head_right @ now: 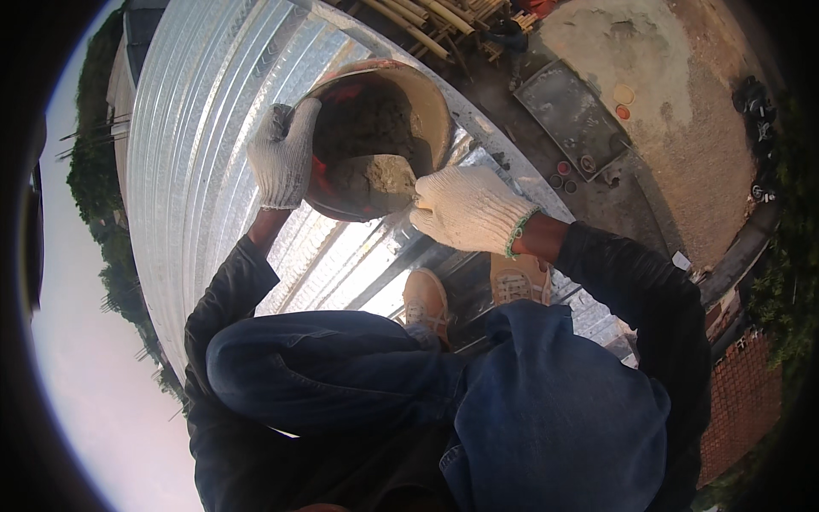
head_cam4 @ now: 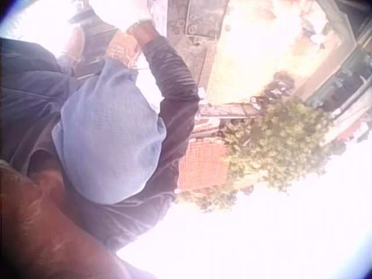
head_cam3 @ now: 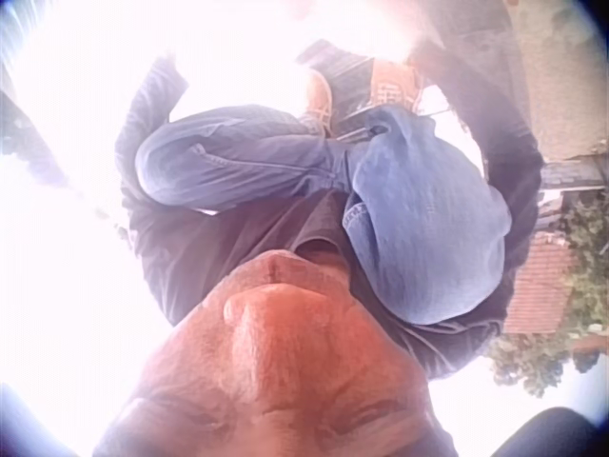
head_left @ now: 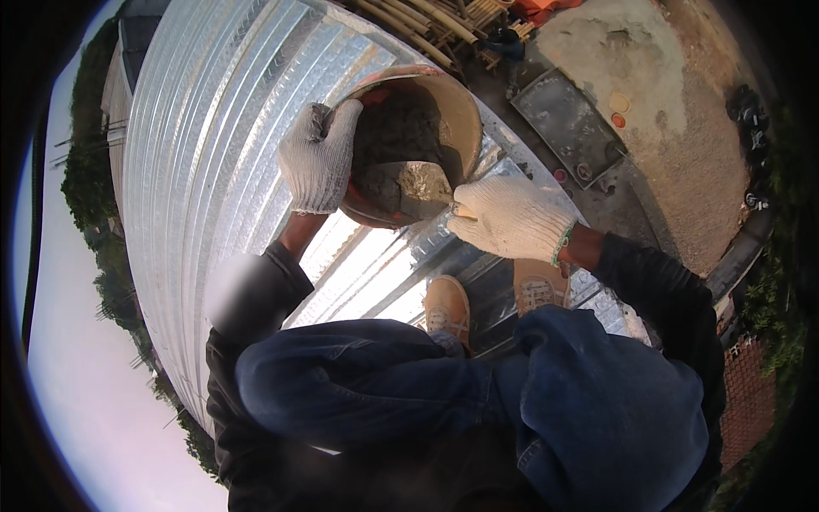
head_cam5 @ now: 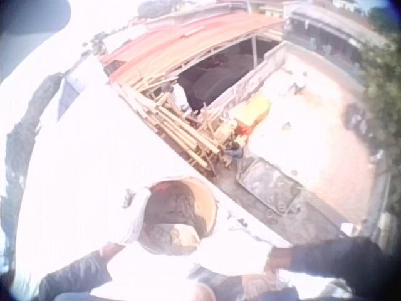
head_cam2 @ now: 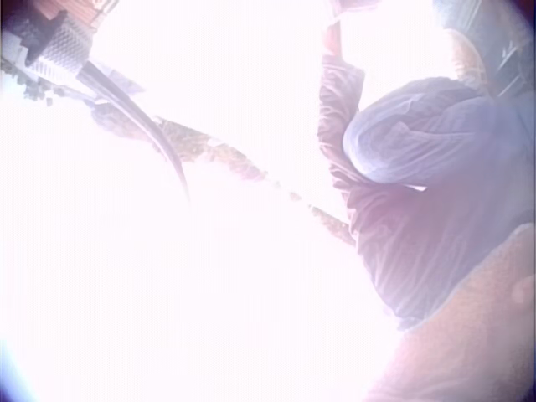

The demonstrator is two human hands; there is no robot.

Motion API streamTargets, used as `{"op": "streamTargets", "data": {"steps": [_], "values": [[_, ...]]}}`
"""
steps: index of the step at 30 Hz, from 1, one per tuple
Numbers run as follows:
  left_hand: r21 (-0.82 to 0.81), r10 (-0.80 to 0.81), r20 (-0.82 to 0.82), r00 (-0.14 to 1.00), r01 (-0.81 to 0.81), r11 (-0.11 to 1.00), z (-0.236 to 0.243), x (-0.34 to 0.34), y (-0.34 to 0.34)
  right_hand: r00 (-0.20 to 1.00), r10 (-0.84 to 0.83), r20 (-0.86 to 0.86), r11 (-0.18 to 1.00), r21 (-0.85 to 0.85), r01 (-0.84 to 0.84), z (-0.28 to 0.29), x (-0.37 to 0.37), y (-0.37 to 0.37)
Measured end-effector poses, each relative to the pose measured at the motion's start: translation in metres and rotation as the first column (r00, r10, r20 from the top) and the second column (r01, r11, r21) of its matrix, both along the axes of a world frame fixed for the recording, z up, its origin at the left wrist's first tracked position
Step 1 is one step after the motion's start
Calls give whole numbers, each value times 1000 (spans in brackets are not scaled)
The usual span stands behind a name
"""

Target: The person scoops cement from a bucket using a trowel and applies it to the seams of a corrugated metal roof. The person repeatedly transfers cement from the bucket to the roof surface, smoothing it along the joints.

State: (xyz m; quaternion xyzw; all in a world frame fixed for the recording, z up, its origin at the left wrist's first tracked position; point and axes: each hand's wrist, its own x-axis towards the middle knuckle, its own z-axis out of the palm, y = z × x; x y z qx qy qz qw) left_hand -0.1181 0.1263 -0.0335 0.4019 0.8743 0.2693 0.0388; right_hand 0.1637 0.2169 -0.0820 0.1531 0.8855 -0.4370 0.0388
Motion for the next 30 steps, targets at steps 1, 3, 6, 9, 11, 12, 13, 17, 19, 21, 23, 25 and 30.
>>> {"op": "streamTargets", "data": {"steps": [1,3,6,9,11,12,13,17,19,21,23,25,30], "values": [[3,-1,3,1000,1,1000,1,0,0,1000,-5,11,999,-39,5,-2,3,1],[6,-1,11,1000,1,1000,2,0,1,1000,-2,27,996,-90,4,0,9,4],[14,1,31,1000,-2,1000,-2,-6,3,997,-3,80,987,-158,15,14,21,12],[26,32,90,995,-35,999,-10,-19,1,987,-64,145,962,-255,100,22,40,15],[92,54,159,986,-70,993,-12,-30,-6,988,-125,90,944,-296,146,14,63,13],[96,81,168,983,-98,991,-12,-33,-8,979,-202,12,941,-275,198,1,84,12],[105,72,188,979,-93,990,-20,-44,-9,957,-282,-64,933,-249,258,-14,111,10],[148,119,212,970,-152,977,-28,-72,-29,879,-410,244,873,-176,456,46,119,29],[144,131,224,966,-165,976,-29,-67,-25,864,-447,233,885,-24,465,35,134,34],[137,149,234,961,-184,973,-28,-62,-23,856,-469,215,883,102,458,17,139,34],[109,140,223,965,-168,980,-28,-66,-24,861,-473,186,876,197,439,-7,132,27],[116,123,226,966,-152,982,-26,-62,-18,863,-498,87,853,232,468,-29,120,9],[121,98,230,968,-129,984,-16,-44,-8,882,-454,127,737,610,291,-63,91,-46]]}}
